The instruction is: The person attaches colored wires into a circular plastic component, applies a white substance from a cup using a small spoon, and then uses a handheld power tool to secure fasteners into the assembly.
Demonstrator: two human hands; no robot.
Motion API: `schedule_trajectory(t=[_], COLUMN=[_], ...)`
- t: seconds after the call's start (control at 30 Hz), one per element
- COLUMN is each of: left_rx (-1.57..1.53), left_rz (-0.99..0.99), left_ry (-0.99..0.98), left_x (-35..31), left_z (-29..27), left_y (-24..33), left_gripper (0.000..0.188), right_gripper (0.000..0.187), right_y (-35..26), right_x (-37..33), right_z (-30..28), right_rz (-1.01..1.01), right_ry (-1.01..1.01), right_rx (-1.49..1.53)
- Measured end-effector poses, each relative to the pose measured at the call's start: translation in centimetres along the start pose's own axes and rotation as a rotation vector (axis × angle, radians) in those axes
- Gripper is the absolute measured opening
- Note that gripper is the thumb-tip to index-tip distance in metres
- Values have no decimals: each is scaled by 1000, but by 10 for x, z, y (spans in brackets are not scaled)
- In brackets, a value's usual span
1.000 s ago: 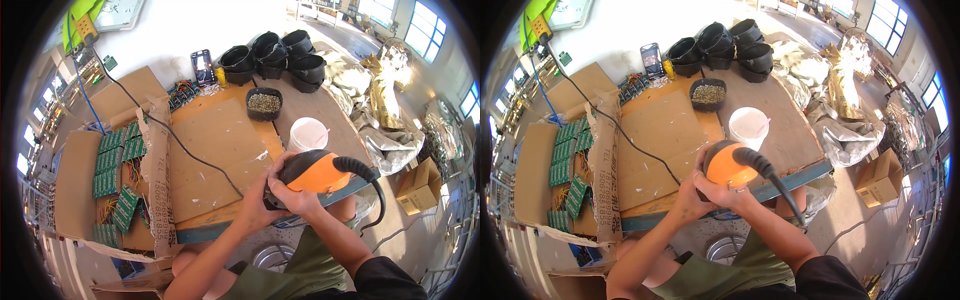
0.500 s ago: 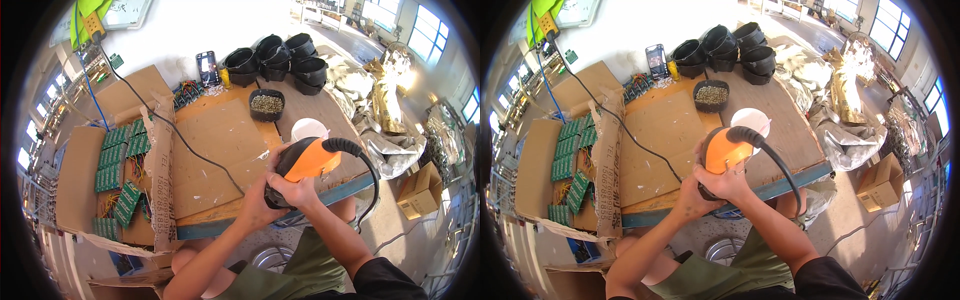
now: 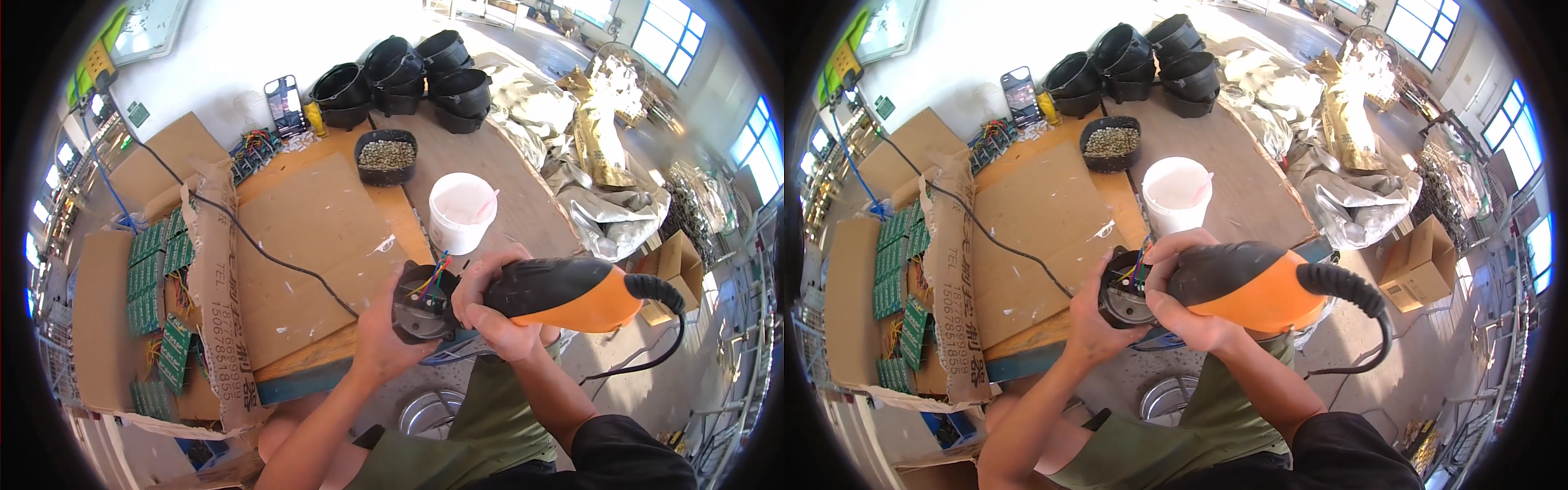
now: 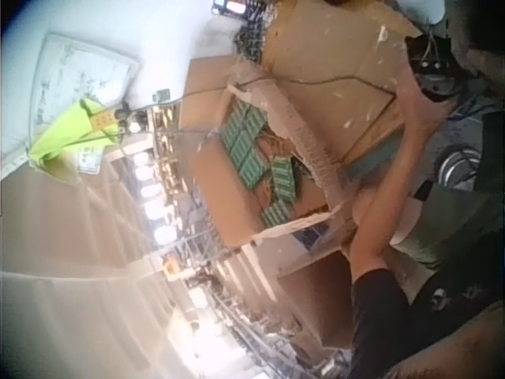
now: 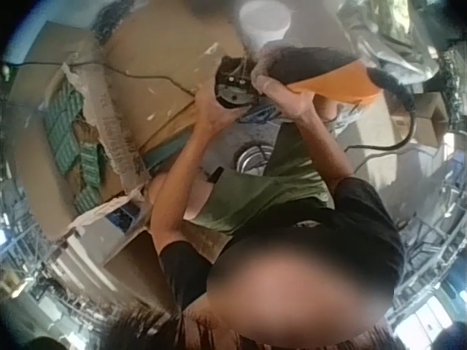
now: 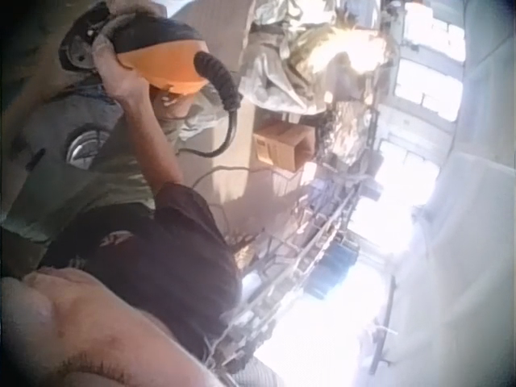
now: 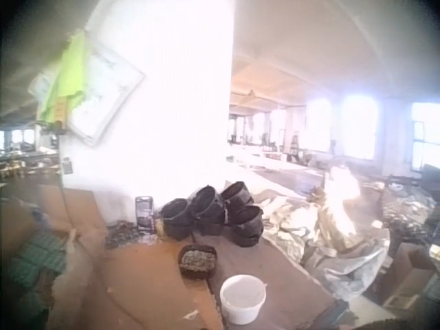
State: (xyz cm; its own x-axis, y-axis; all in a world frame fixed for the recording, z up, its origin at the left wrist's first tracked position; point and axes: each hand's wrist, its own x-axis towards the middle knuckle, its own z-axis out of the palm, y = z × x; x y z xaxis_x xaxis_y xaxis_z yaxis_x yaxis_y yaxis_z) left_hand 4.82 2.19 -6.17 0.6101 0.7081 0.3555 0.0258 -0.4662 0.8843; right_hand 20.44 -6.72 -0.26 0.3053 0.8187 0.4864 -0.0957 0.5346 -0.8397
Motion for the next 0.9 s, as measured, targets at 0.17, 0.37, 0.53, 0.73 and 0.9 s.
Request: schedule_trajectory(t=[0.17, 0.37, 0.53, 0.73, 0.9], left_rx=[28, 44, 48, 77, 163], left_rz=[-3, -22, -35, -24, -1], left_ry=[-3, -9, -8, 8, 17], left_x=[1, 0, -2, -2, -1], left_z=[-1, -3, -3, 0, 3], left_y=[3, 0, 2, 7, 13], left_gripper=[97, 98, 98, 99, 98], right_gripper=[40, 39, 35, 27, 32], right_y=[8, 14, -3, -8, 2], right_x=[-3, 0, 8, 8, 4], right_z=[-3, -3, 5, 4, 2], right_rz=[42, 74, 88, 184, 29], right_ry=[44, 69, -58, -62, -88], right_rx=[49, -8, -241, -274, -337])
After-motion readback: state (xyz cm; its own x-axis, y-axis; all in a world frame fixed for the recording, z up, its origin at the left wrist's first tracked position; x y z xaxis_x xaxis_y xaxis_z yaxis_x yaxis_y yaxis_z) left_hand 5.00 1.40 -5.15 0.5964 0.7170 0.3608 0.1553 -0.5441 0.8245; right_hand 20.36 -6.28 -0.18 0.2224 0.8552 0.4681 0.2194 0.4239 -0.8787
